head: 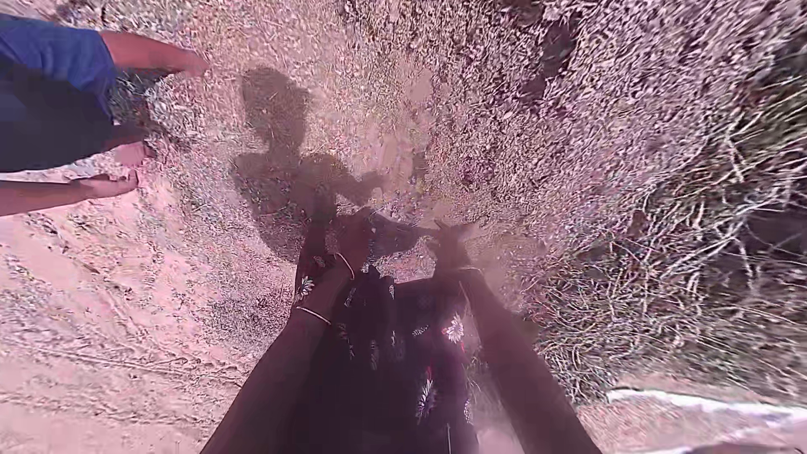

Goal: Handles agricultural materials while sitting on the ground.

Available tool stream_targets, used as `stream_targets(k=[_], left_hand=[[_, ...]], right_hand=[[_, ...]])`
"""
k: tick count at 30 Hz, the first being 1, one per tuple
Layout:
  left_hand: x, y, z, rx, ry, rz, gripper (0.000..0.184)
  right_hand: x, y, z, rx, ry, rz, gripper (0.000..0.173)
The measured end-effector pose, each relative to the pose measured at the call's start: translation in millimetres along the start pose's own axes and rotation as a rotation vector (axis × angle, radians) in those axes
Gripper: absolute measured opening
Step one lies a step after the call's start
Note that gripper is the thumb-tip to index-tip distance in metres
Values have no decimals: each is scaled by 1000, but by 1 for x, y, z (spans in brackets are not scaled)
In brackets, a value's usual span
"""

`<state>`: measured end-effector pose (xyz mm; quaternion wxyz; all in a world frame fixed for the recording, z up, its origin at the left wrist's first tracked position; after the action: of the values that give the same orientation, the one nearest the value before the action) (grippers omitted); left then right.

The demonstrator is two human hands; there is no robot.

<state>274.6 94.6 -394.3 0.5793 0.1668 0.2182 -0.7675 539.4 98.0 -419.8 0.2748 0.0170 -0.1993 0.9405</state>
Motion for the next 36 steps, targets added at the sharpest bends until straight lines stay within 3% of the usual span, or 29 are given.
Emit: stream_targets(k=[4,9,14,19,23,26,28,29,31,33,36], left_hand=[[59,27,-46,9,-130,112,53],[130,44,-55,-135,-237,317,56],[190,65,-58,-155,-352,324,55],[196,84,-88,-50,-195,249,51],[198,84,-89,-11,-219,267,53],[198,75,-90,28,-240,220,51],[195,65,-92,11,-237,205,48],[193,60,-93,-2,-233,203,47],[189,51,-95,-18,-233,204,46],[188,46,-95,-35,-229,222,45],[192,44,-96,-40,-243,242,46]], right_hand=[[-8,-12,-86,-261,200,-96,106],[-54,-32,-169,-856,187,39,112],[-52,-12,-215,-942,522,-4,116],[-34,40,-231,-895,471,-35,98],[-20,74,-237,-679,420,122,95],[-21,111,-237,-338,294,321,85],[-17,131,-231,26,218,465,77],[-10,137,-224,267,198,480,74],[-19,155,-216,450,85,398,52],[-42,171,-210,387,-5,361,42],[-38,159,-204,219,-36,455,45]])
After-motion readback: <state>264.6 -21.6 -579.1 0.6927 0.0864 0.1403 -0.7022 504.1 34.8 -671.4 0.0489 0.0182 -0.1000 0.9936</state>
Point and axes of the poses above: each hand's wrist, its own z-axis away from the middle knuckle, its own y-axis out of the palm, x = y × z, the point moved 3 cm from there along -z, towards the middle knuckle, and after that the axes turned 1 degree about -z, right-handed, at the moved point
